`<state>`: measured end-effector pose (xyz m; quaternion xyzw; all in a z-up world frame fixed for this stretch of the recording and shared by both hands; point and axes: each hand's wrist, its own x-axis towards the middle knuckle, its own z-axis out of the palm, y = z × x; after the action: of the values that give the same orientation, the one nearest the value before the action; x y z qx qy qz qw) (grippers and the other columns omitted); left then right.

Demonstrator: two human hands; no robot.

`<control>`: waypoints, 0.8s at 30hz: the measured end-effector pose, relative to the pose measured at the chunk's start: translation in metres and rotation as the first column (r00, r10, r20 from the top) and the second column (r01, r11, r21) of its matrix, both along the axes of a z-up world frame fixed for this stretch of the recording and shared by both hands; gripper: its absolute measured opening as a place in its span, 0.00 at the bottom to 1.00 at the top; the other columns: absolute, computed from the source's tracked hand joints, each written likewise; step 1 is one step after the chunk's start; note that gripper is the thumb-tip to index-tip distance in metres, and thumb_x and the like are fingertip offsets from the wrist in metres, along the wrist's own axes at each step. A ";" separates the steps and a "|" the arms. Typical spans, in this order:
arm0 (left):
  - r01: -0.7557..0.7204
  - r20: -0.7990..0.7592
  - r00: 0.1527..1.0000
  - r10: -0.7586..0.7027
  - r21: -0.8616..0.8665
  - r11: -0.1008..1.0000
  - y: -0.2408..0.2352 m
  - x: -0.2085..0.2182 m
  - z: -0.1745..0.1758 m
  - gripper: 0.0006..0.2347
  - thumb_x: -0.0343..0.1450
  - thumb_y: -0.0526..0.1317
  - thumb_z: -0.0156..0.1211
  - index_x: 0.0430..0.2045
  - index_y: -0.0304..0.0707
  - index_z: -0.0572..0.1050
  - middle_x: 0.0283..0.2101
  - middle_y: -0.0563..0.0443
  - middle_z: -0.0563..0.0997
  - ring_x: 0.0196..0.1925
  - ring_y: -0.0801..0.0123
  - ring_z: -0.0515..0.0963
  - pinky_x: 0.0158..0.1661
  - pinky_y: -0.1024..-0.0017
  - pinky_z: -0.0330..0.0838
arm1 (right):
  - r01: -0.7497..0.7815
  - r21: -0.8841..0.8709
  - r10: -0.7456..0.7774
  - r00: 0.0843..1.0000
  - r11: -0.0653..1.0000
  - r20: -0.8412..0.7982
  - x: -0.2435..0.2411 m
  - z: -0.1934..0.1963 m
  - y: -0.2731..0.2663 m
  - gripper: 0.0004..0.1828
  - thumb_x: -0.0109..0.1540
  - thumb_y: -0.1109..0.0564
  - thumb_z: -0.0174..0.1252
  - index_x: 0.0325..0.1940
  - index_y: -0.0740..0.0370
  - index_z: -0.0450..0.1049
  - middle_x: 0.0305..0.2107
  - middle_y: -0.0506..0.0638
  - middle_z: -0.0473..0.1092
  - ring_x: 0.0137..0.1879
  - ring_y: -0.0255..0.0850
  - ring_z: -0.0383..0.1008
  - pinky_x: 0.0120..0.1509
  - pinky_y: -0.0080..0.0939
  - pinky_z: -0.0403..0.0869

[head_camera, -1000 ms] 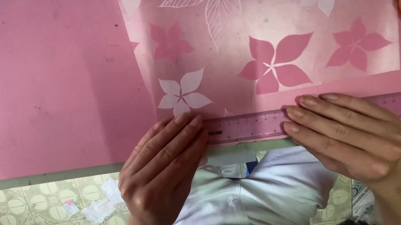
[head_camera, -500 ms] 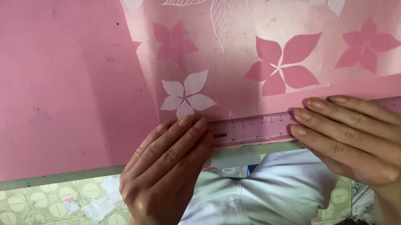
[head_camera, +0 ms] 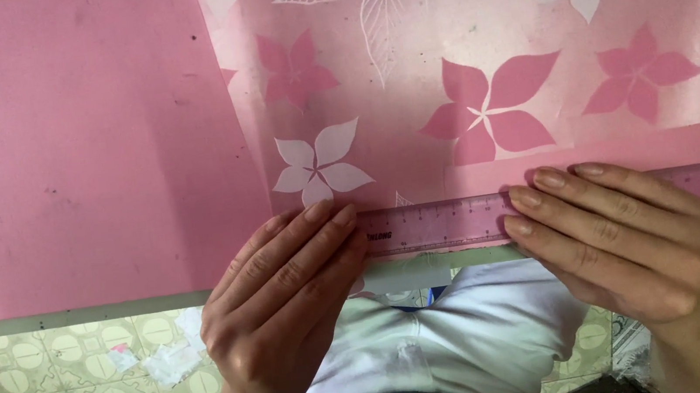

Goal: Measuring a piece of floral patterned vinyl film with a ruler and cutting it with scissors on a pink desk.

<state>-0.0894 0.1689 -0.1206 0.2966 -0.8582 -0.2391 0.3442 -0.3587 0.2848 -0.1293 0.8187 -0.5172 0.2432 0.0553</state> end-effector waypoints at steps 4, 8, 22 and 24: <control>-0.004 0.002 1.000 0.004 -0.015 1.000 0.000 0.000 0.000 0.03 0.71 0.29 0.69 0.34 0.37 0.85 0.46 0.48 0.85 0.52 0.61 0.87 0.57 0.63 0.78 | 0.012 0.008 -0.012 1.000 1.000 0.006 0.001 0.001 0.000 0.06 0.64 0.66 0.72 0.45 0.62 0.85 0.44 0.56 0.81 0.51 0.46 0.82 0.59 0.47 0.76; -0.001 0.008 1.000 0.001 -0.020 1.000 -0.001 -0.001 0.001 0.03 0.70 0.29 0.70 0.33 0.38 0.85 0.45 0.49 0.86 0.51 0.62 0.87 0.56 0.64 0.78 | 0.006 -0.015 -0.006 1.000 1.000 0.010 0.000 -0.002 0.001 0.07 0.64 0.66 0.73 0.45 0.61 0.85 0.43 0.56 0.81 0.50 0.47 0.82 0.58 0.48 0.78; 0.008 -0.003 1.000 -0.008 -0.025 1.000 -0.002 -0.001 0.000 0.03 0.71 0.29 0.68 0.33 0.38 0.85 0.45 0.49 0.86 0.51 0.60 0.87 0.55 0.63 0.80 | 0.013 -0.017 -0.012 1.000 1.000 0.015 0.001 -0.002 0.000 0.05 0.64 0.67 0.71 0.43 0.63 0.85 0.42 0.56 0.81 0.49 0.47 0.83 0.57 0.49 0.78; -0.004 0.008 1.000 0.005 -0.034 0.999 -0.001 -0.001 0.000 0.04 0.70 0.29 0.70 0.32 0.40 0.85 0.45 0.50 0.86 0.51 0.62 0.87 0.56 0.64 0.79 | -0.008 -0.040 0.009 1.000 0.999 0.010 -0.001 -0.005 0.001 0.06 0.63 0.67 0.72 0.43 0.63 0.85 0.41 0.57 0.81 0.49 0.47 0.83 0.57 0.49 0.78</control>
<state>-0.0901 0.1674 -0.1211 0.2935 -0.8629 -0.2223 0.3463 -0.3597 0.2857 -0.1341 0.8183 -0.5091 0.2580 0.0678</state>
